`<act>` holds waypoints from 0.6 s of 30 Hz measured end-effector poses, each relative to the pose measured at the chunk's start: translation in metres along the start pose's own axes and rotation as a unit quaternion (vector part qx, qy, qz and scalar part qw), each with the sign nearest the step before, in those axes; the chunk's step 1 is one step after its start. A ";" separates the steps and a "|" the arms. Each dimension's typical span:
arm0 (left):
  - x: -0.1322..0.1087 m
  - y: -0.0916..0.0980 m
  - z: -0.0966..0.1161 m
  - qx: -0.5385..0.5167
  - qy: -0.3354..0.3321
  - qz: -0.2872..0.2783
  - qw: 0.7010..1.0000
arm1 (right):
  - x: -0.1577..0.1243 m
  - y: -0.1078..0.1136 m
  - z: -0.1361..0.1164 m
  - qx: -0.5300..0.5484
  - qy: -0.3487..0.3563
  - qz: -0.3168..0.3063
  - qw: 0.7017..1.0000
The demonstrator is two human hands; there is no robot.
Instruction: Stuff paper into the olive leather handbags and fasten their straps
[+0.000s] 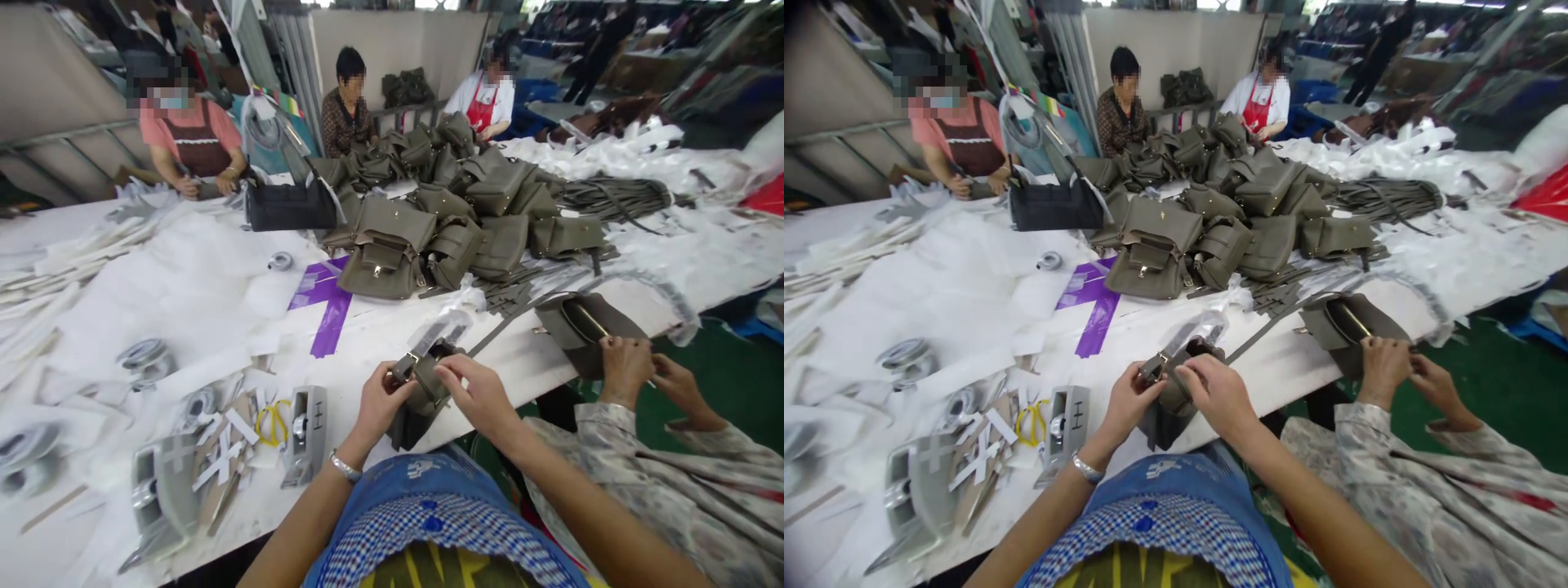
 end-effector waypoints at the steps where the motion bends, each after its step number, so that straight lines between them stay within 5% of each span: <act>1: -0.003 -0.004 0.001 0.013 -0.005 0.007 1.000 | -0.001 -0.011 0.010 0.049 -0.041 -0.033 0.997; 3: -0.011 -0.012 0.002 0.050 -0.013 0.032 0.998 | 0.002 -0.032 0.028 0.172 -0.108 -0.067 0.977; 9: -0.037 -0.018 -0.009 0.151 -0.006 0.152 0.977 | 0.013 -0.056 0.045 0.421 -0.200 -0.008 0.885; 14: -0.049 -0.015 -0.010 0.188 0.019 0.207 0.960 | 0.018 -0.053 0.045 0.459 -0.206 -0.004 0.864; 18: -0.059 -0.014 -0.019 0.192 0.065 0.202 0.958 | 0.021 -0.055 0.048 0.448 -0.183 -0.006 0.875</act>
Point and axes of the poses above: each hand's wrist, its own x-axis towards the middle knuckle, its own y-axis out of the back of the hand, z = x × y, the point moved 4 cm from there along x, towards the middle knuckle, and after that the axes turned 6 degrees about x, right-handed, at the moved point
